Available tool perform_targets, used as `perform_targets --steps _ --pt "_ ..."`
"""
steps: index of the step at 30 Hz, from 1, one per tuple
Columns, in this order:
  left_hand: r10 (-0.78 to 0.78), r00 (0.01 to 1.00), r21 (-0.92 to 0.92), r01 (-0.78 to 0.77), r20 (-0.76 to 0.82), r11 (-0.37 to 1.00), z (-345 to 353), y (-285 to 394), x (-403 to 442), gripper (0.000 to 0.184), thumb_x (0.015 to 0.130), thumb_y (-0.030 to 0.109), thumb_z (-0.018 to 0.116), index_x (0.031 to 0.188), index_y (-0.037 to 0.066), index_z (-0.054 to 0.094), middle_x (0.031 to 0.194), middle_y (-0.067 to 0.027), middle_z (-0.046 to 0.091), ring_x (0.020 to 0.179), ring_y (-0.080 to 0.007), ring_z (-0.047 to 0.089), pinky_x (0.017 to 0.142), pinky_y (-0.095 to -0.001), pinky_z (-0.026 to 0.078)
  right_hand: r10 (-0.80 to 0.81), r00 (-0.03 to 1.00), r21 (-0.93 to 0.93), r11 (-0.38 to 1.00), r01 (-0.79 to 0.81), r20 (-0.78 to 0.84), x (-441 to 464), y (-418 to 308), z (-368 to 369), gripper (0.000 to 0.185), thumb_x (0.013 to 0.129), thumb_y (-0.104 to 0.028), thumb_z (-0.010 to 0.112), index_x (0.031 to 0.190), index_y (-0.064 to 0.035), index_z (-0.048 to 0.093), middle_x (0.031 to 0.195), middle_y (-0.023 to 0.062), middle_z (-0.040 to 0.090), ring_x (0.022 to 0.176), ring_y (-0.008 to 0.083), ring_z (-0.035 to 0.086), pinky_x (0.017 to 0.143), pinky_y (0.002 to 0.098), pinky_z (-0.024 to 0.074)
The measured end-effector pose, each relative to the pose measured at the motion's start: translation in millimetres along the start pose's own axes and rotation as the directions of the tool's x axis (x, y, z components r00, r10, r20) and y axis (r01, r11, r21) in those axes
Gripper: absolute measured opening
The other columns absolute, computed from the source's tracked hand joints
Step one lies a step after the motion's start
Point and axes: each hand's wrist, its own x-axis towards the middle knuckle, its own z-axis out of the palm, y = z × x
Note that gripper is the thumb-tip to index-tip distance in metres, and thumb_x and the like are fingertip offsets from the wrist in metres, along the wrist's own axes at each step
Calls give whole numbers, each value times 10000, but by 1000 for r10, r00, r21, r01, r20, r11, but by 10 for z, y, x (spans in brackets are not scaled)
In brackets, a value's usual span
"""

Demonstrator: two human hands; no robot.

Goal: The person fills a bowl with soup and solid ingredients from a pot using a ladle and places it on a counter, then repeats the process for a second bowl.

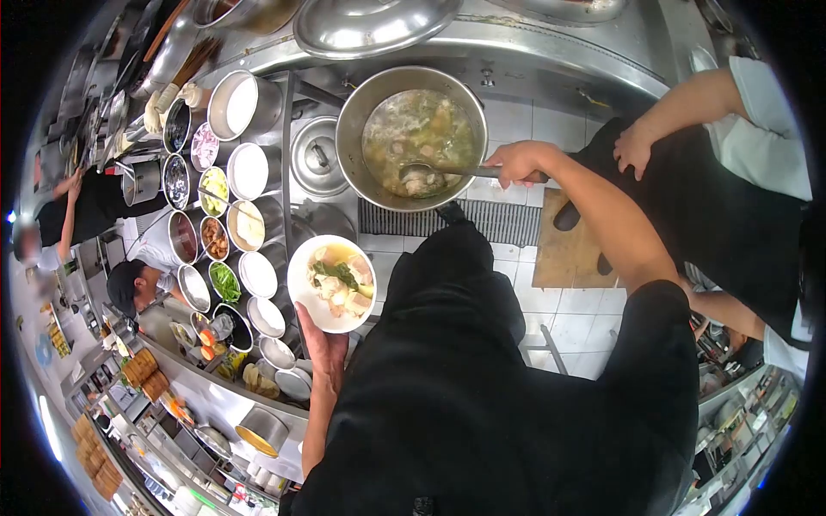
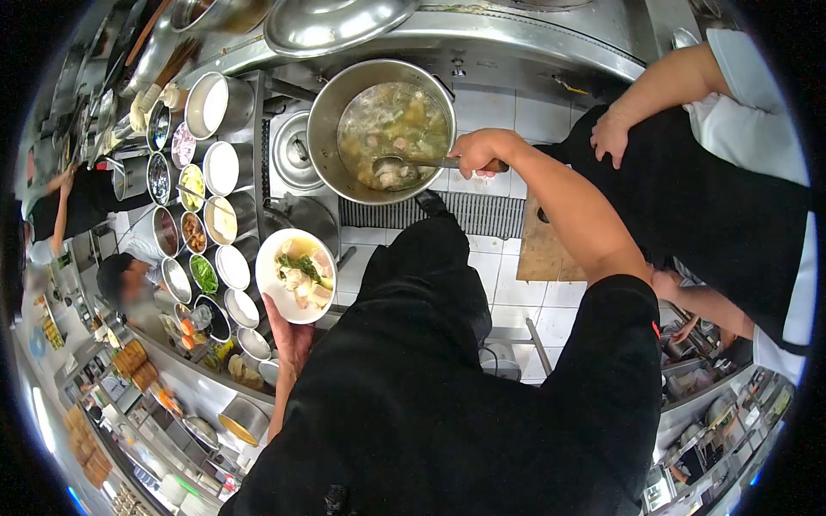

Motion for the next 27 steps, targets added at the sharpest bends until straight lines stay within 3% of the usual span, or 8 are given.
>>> perform_targets --steps 2,4,11,18,20,22,25,27 --pt "-2 1000 -2 2 -8 1000 20 -11 18 707 987 551 502 1497 93 327 1469 -101 470 1317 -271 505 1080 -448 449 -2 1000 49 999 2 -3 18 72 -57 692 800 -116 667 1464 -114 472 644 71 569 485 178 526 452 342 440" --pt "2 1000 10 -2 1 1000 -31 -19 34 715 984 557 504 1497 93 326 1474 -102 465 1320 -275 503 1078 -450 452 -38 993 128 992 23 114 -4 94 -96 712 802 -115 671 1478 -112 447 639 67 565 498 177 531 449 335 445" --pt "-8 1000 24 8 14 1000 50 -10 23 718 984 565 496 1496 91 328 1471 -113 465 1315 -278 507 1081 -453 451 -27 997 92 996 20 78 -107 34 -44 699 812 -111 672 1475 -133 450 631 48 540 496 158 525 448 327 460" --pt "20 999 4 -20 34 1000 -17 -41 122 697 1002 541 475 1495 72 323 1467 -121 470 1319 -284 504 1089 -449 442 9 983 314 947 -68 186 37 304 -21 725 859 -132 654 1525 -187 372 632 15 514 479 129 496 410 314 425" --pt "23 999 -6 -22 32 1000 -1 -42 112 693 1004 537 472 1494 70 323 1466 -120 472 1318 -285 504 1090 -448 441 46 970 463 873 -154 237 -5 432 -85 716 858 -129 655 1517 -185 382 638 12 515 480 123 497 410 312 425" --pt "17 999 -8 -17 29 1000 12 -41 102 687 1005 535 471 1493 73 327 1461 -119 477 1312 -284 510 1088 -451 443 31 969 440 887 -141 246 9 340 -55 707 859 -129 648 1515 -184 389 633 7 512 481 121 495 409 309 423" --pt "5 1000 -2 -5 24 1000 8 -32 104 680 1004 530 479 1489 78 331 1455 -116 483 1307 -284 515 1081 -455 450 1 982 156 987 -31 187 247 183 61 618 868 -155 643 1451 -172 439 619 14 490 484 134 496 416 322 438" --pt "13 999 -15 -12 30 1000 -3 -37 110 676 1003 527 485 1487 80 334 1453 -115 485 1304 -284 517 1077 -457 453 7 982 208 977 -47 188 149 160 15 637 864 -153 647 1462 -178 428 619 12 490 484 133 497 415 322 438"
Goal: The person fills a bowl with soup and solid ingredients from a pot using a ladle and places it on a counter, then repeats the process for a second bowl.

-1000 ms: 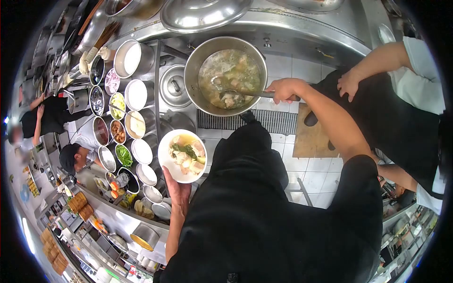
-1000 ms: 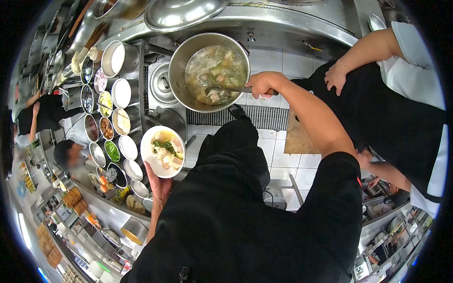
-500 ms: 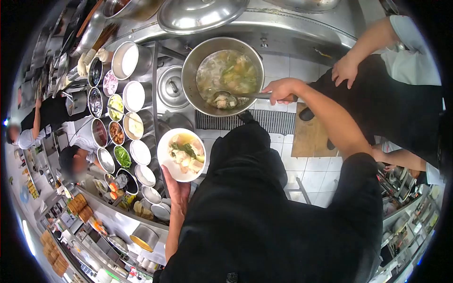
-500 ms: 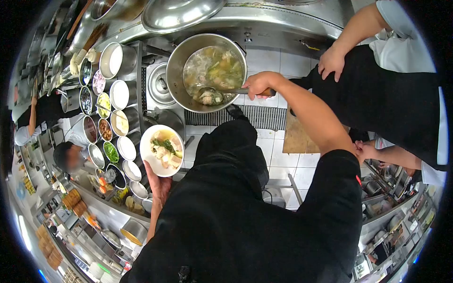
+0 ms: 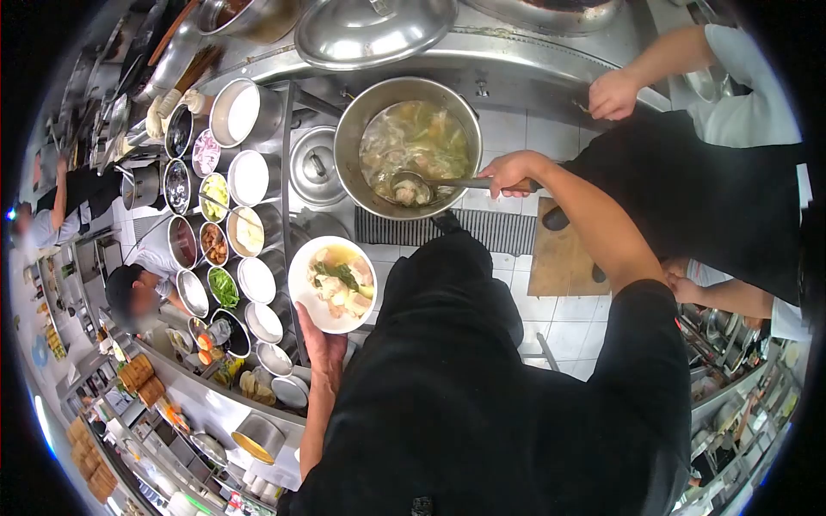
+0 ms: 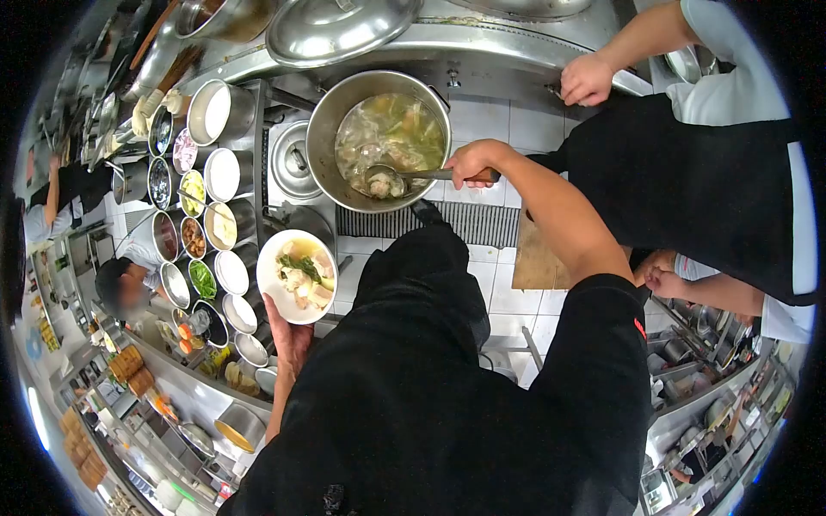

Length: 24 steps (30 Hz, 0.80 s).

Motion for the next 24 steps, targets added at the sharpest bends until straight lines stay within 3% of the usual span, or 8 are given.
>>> perform_targets --steps 7,10,13,15,17,24 --pt "-1 1000 -25 0 -24 1000 -68 -11 -19 678 995 531 500 1488 94 339 1458 -101 485 1304 -277 519 1076 -459 456 -19 998 294 956 3 53 -324 350 37 801 879 -119 651 1571 -201 256 592 -8 493 421 108 459 391 296 395" --pt "-18 1000 -50 18 -7 999 -101 -18 -1 682 996 537 493 1494 98 336 1470 -99 476 1309 -274 516 1075 -456 457 -122 986 549 835 42 110 -382 505 267 800 900 -121 647 1576 -211 230 589 -18 495 402 96 446 370 281 372" --pt "-8 1000 -16 8 5 1000 -82 -4 -4 684 998 541 483 1497 97 336 1480 -101 468 1314 -273 512 1073 -453 460 -183 979 682 728 70 95 -315 581 582 763 918 -114 621 1571 -226 244 607 -17 498 402 82 438 362 247 365" --pt "-3 1000 -12 3 13 1000 -101 0 26 684 999 541 480 1498 96 334 1481 -102 467 1316 -274 510 1073 -452 460 -177 982 717 693 80 62 -331 584 807 747 928 -127 616 1569 -232 246 611 -17 497 409 76 434 366 237 369" --pt "-2 1000 -4 2 22 1000 -87 18 42 683 1001 540 477 1499 95 333 1482 -102 467 1318 -275 509 1073 -451 460 -268 963 827 549 121 36 -209 671 1016 736 933 -142 619 1567 -230 255 614 -11 494 418 69 431 365 228 372" --pt "8 996 28 -11 94 1000 -72 66 78 695 1007 559 442 1510 96 316 1496 -109 451 1325 -283 502 1063 -462 469 -328 941 878 420 227 -86 -297 695 1500 751 924 -141 615 1573 -188 241 615 -7 482 407 66 418 362 228 355"
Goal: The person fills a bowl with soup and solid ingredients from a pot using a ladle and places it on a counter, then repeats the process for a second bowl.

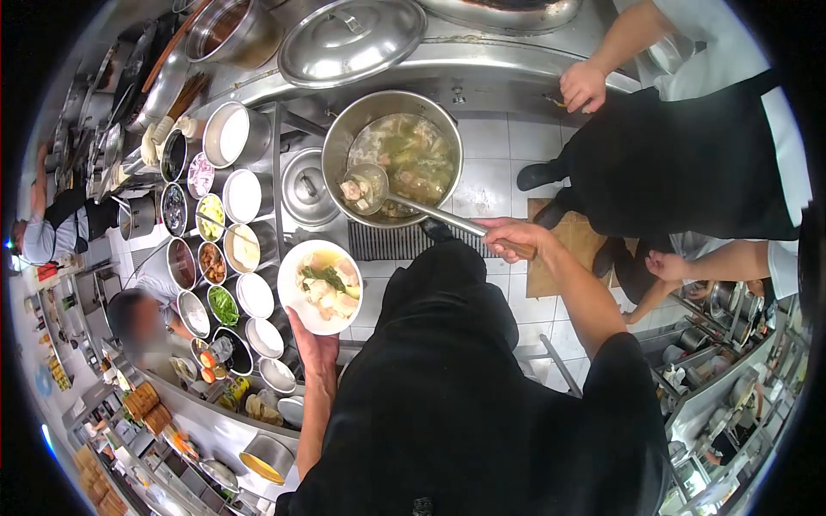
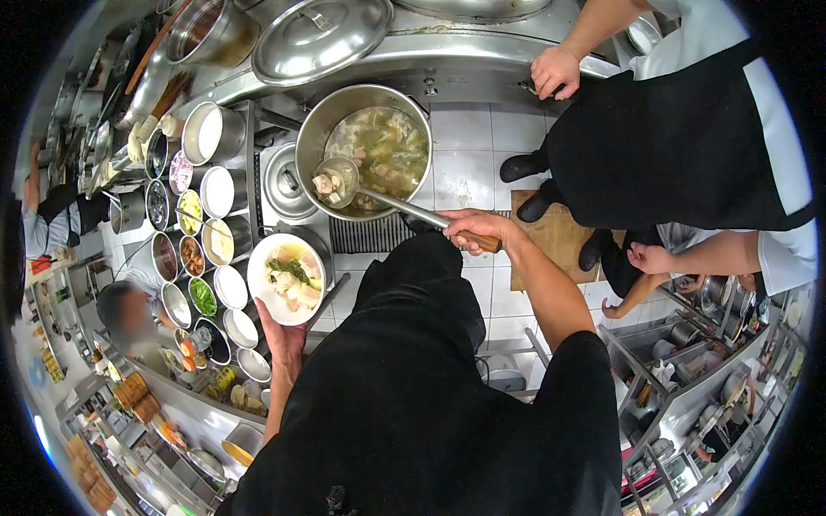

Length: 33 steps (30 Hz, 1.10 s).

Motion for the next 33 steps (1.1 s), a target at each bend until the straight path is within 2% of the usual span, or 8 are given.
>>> perform_targets --steps 11,14,16,19,20,22,27,33 --pt "10 999 -10 -10 53 1000 -41 -16 2 727 990 595 444 1521 120 299 1514 -105 425 1336 -307 489 1050 -497 476 -175 984 11 984 175 -12 -351 -112 223 730 926 -112 588 1570 -170 251 617 8 475 410 67 412 373 221 368" --pt "-11 999 23 10 34 1000 -14 15 -22 734 984 612 440 1525 138 296 1516 -102 424 1341 -306 484 1042 -510 479 -187 981 15 982 188 -54 -411 -136 238 724 927 -87 567 1571 -161 243 617 16 471 390 84 410 358 230 352" --pt "-13 1000 13 12 11 1000 49 24 -50 730 964 601 503 1494 120 361 1468 -81 492 1288 -288 538 1018 -476 499 -207 975 24 978 209 -75 -459 -125 234 711 929 -87 562 1567 -162 256 616 16 472 390 84 409 356 229 360" --pt "-21 1000 38 20 23 999 20 17 -12 738 982 625 426 1529 147 295 1522 -100 417 1347 -306 477 1048 -517 469 -230 971 23 973 232 -67 -534 -116 221 702 930 -87 558 1564 -172 267 615 17 472 391 88 414 356 230 363" --pt "-25 999 39 24 29 999 28 18 -12 738 982 625 426 1529 147 295 1522 -100 417 1347 -306 477 1048 -517 469 -233 970 25 972 235 -74 -563 -117 228 702 930 -87 558 1564 -172 267 615 17 472 391 88 414 356 230 363" --pt "8 999 6 -8 40 1000 53 5 -17 720 960 586 526 1489 123 373 1473 -82 487 1305 -287 521 1027 -494 488 -256 964 -20 967 255 -77 -634 -110 245 728 941 -115 573 1578 -171 225 613 -5 473 402 78 410 372 226 370" --pt "0 992 24 -3 128 1000 -99 -9 91 731 972 594 487 1519 136 328 1512 -95 435 1348 -290 472 1083 -497 437 -230 971 57 971 233 -62 -650 -15 278 727 940 -126 599 1571 -196 246 635 0 483 411 84 428 370 243 364" --pt "-51 987 17 49 155 999 -98 18 189 759 941 610 533 1514 152 340 1503 -80 448 1334 -284 486 1023 -482 495 -265 964 57 962 266 -23 -612 203 428 739 938 -124 588 1576 -231 230 639 1 492 426 91 433 385 244 378"
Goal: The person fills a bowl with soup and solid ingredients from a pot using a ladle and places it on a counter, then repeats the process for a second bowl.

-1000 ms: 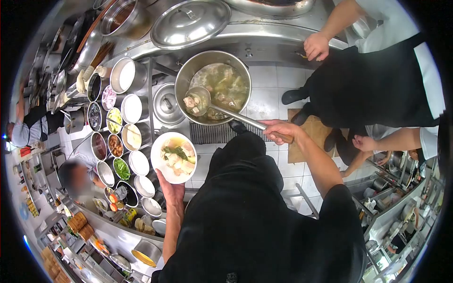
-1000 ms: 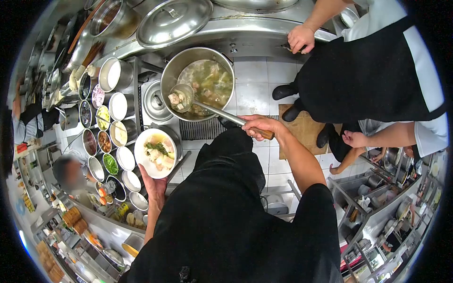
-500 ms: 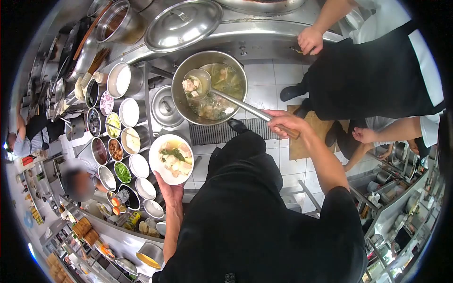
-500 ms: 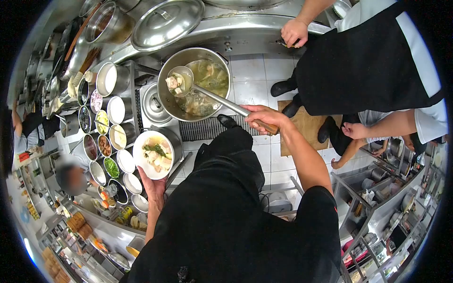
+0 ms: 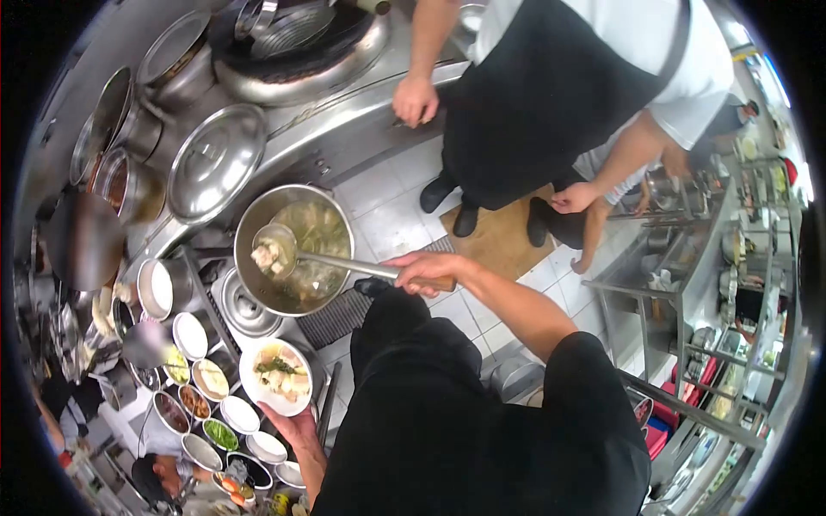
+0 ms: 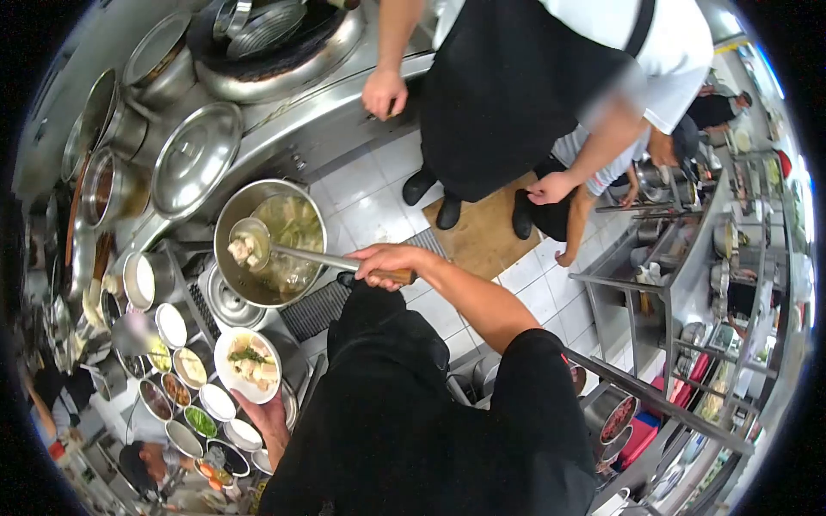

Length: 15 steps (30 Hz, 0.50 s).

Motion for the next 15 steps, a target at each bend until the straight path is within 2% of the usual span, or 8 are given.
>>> perform_targets --steps 2,4,6,7,8,12,14,15 --pt "6 999 17 -7 43 1000 47 7 16 767 936 604 547 1512 142 343 1500 -74 452 1318 -275 505 1017 -470 502 -37 999 42 998 37 2 -82 96 101 731 936 -128 593 1572 -228 245 642 4 502 429 89 431 386 244 381" --pt "-17 999 -11 18 41 1000 -19 -1 75 751 938 627 527 1507 172 346 1496 -76 452 1310 -305 502 988 -511 501 -33 999 62 998 34 -16 -161 179 164 716 935 -129 594 1566 -225 268 643 6 514 427 89 455 387 248 388" --pt "-20 1000 9 20 16 1000 -47 21 92 760 931 595 563 1496 128 361 1482 -74 472 1281 -271 535 988 -451 525 -44 997 -21 999 43 -60 -223 253 241 715 932 -126 594 1565 -221 273 644 5 522 423 90 485 389 256 394" --pt "-22 997 9 21 80 1000 -134 27 138 748 932 582 571 1490 126 368 1473 -76 480 1274 -275 539 985 -447 528 -32 996 -23 999 30 -77 -250 283 257 730 925 -124 595 1569 -209 262 646 8 529 418 93 505 386 265 394" --pt "-51 996 2 51 77 999 -120 47 141 737 939 567 572 1494 129 364 1479 -79 474 1285 -276 529 996 -446 522 -35 995 -6 999 35 -97 -287 334 273 730 925 -124 595 1569 -209 262 646 8 529 418 93 505 386 265 394" --pt "-71 992 11 70 101 998 -99 66 166 775 921 583 589 1508 139 347 1488 -80 462 1300 -291 517 993 -469 522 -77 995 -4 997 77 -69 -332 414 264 739 916 -129 595 1570 -192 257 644 8 534 414 94 494 382 264 383" --pt "-61 995 13 60 84 998 -109 74 188 743 937 597 551 1505 163 345 1486 -89 460 1283 -325 526 932 -504 544 -86 995 -4 996 86 -59 -347 465 288 741 916 -126 591 1571 -191 251 636 5 530 412 96 489 380 263 380" --pt "-76 993 9 75 90 997 -128 82 208 744 937 594 554 1504 159 346 1483 -93 462 1285 -323 525 939 -510 541 -95 994 4 995 95 -51 -351 489 305 745 915 -127 589 1572 -193 243 630 5 527 410 97 485 377 264 378"
